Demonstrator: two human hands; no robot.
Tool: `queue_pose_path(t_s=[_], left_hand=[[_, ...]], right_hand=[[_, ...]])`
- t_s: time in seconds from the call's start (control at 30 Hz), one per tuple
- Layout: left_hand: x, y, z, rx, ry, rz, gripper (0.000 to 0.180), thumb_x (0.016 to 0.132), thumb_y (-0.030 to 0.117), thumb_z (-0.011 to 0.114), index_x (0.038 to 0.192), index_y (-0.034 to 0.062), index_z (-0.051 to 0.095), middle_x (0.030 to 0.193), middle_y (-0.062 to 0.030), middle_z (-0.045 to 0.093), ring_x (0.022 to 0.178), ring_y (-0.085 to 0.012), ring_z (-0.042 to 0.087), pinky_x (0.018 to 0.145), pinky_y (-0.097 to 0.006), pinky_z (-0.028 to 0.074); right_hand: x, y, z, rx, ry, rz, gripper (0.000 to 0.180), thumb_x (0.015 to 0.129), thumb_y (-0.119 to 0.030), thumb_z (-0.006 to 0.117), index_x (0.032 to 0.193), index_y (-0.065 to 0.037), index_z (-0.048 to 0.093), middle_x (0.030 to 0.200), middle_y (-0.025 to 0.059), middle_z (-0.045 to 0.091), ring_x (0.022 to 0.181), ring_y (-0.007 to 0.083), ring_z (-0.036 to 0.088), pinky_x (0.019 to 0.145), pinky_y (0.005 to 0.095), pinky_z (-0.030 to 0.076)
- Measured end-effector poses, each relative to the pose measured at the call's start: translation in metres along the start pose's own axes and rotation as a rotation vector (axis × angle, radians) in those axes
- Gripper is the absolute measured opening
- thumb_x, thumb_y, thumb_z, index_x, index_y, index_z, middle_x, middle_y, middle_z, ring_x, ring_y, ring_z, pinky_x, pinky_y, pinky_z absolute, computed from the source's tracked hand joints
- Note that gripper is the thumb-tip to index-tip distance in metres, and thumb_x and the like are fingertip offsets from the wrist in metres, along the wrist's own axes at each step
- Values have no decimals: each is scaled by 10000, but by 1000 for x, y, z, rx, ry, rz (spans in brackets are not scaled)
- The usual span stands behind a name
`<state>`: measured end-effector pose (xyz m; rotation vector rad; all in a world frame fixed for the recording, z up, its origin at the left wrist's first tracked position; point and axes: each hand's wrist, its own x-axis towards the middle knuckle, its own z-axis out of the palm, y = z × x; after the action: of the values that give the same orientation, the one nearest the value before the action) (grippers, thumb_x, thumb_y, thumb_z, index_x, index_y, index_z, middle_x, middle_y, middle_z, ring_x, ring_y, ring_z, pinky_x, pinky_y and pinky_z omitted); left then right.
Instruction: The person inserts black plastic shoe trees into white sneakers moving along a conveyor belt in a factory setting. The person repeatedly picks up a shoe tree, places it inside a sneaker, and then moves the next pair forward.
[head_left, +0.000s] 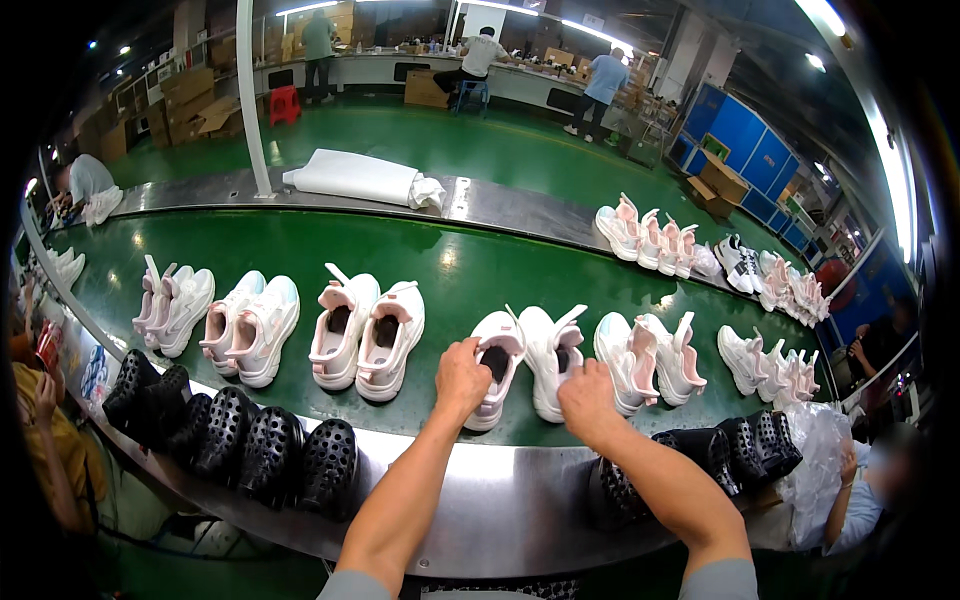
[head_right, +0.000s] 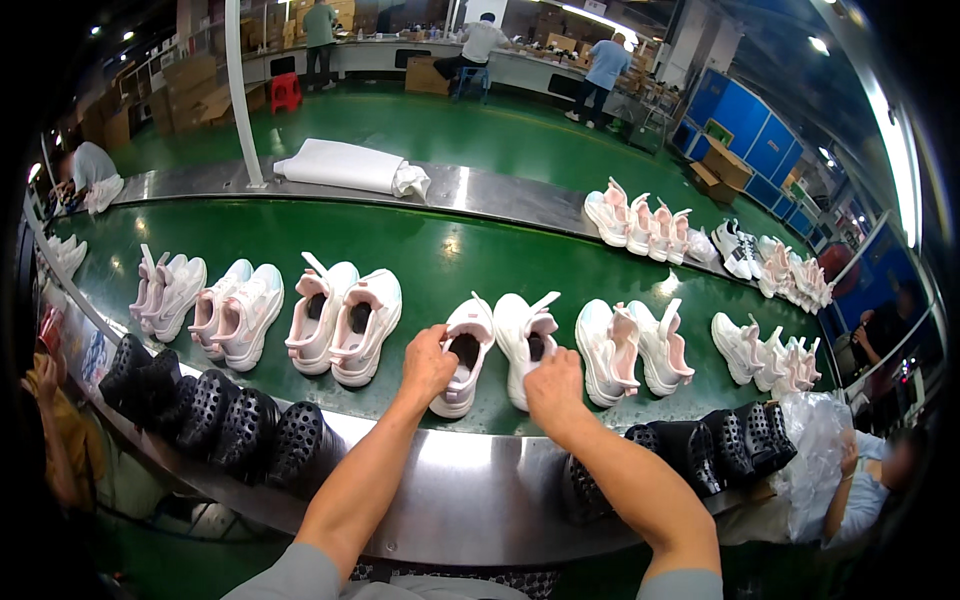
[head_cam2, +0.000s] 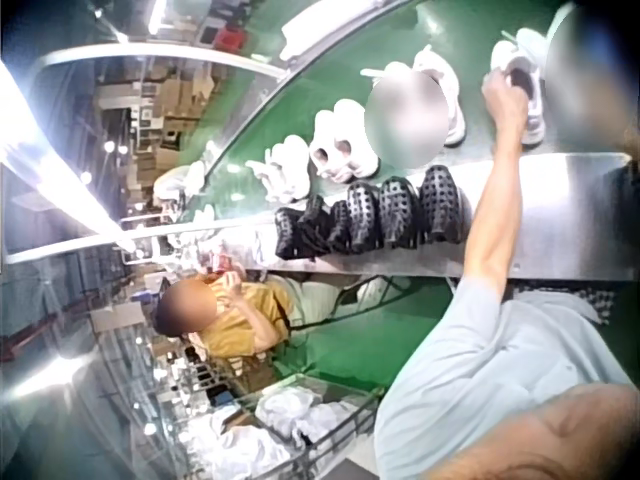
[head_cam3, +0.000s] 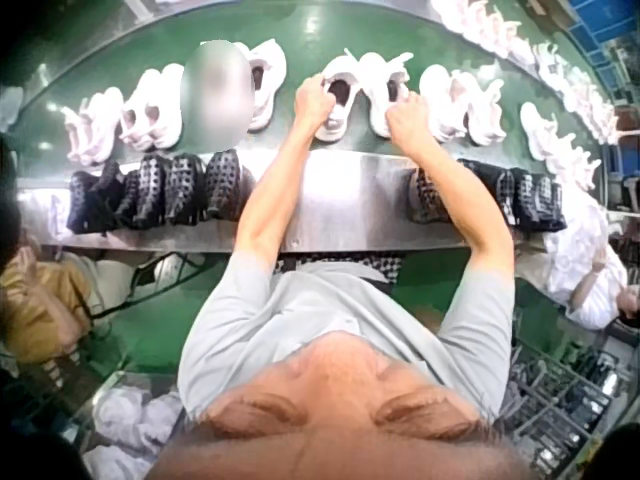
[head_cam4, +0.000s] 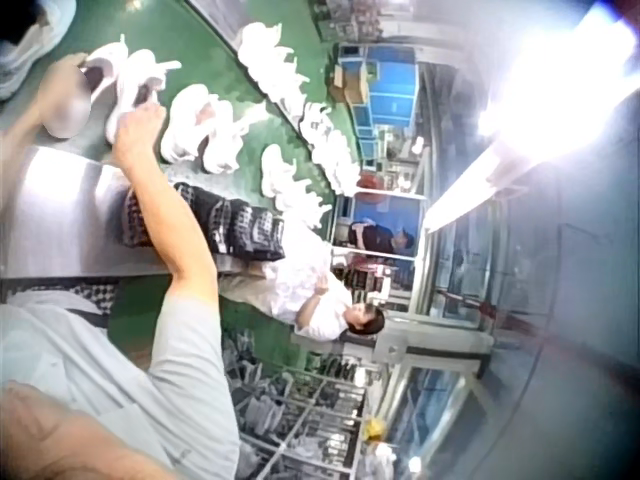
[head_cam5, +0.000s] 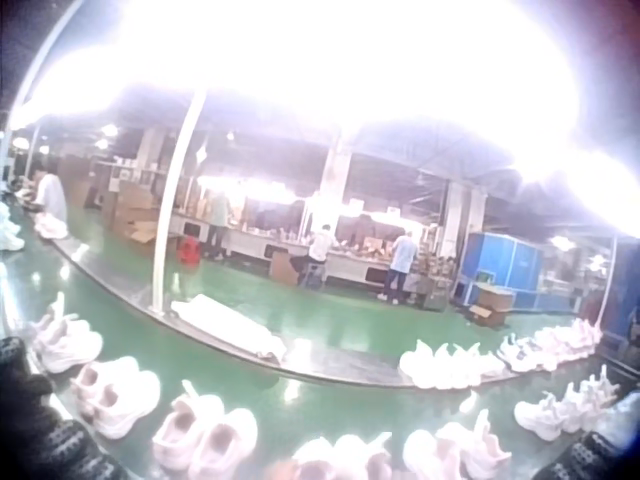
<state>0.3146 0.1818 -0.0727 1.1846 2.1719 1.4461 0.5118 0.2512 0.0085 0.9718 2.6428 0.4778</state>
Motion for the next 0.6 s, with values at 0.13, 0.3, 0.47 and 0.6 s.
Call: queue_pose_path(t_s=[0.13, 0.3, 0.47, 0.6], left_hand=[[-13, -7, -5, -39, 57, -35, 439, 770, 44, 582, 1193, 60, 702, 1087, -213, 669, 1058, -421, 607, 926, -502, 485], [-15, -16, 22, -227, 127, 15, 385, 814, -6, 614, 1192, 25, 683, 992, -148, 695, 903, -270, 671, 821, -362, 528], [-19, -34, 15, -603, 127, -257, 283, 901, -65, 611, 1177, -5, 631, 977, -82, 709, 828, -119, 645, 697, -262, 517], [-16, -31, 13, -687, 87, -265, 319, 870, -98, 597, 1171, 6, 594, 958, -77, 694, 838, -124, 649, 699, -266, 523]], right_hand=[[23, -11, -11, 646, 266, 61, 512, 760, -130, 744, 1235, 18, 624, 1108, 217, 655, 1069, 368, 622, 924, 479, 481], [87, -33, 43, 1259, 466, -73, 417, 787, -28, 635, 1204, -14, 640, 1129, 212, 671, 1078, 400, 625, 934, 429, 504], [72, -45, 27, 1035, 482, -402, 341, 771, 75, 549, 1067, -32, 682, 1119, 111, 701, 1062, 362, 583, 939, 418, 475], [75, -61, 19, 951, 483, -309, 340, 822, -39, 601, 1158, -47, 652, 1136, 121, 683, 1067, 323, 597, 961, 385, 463]])
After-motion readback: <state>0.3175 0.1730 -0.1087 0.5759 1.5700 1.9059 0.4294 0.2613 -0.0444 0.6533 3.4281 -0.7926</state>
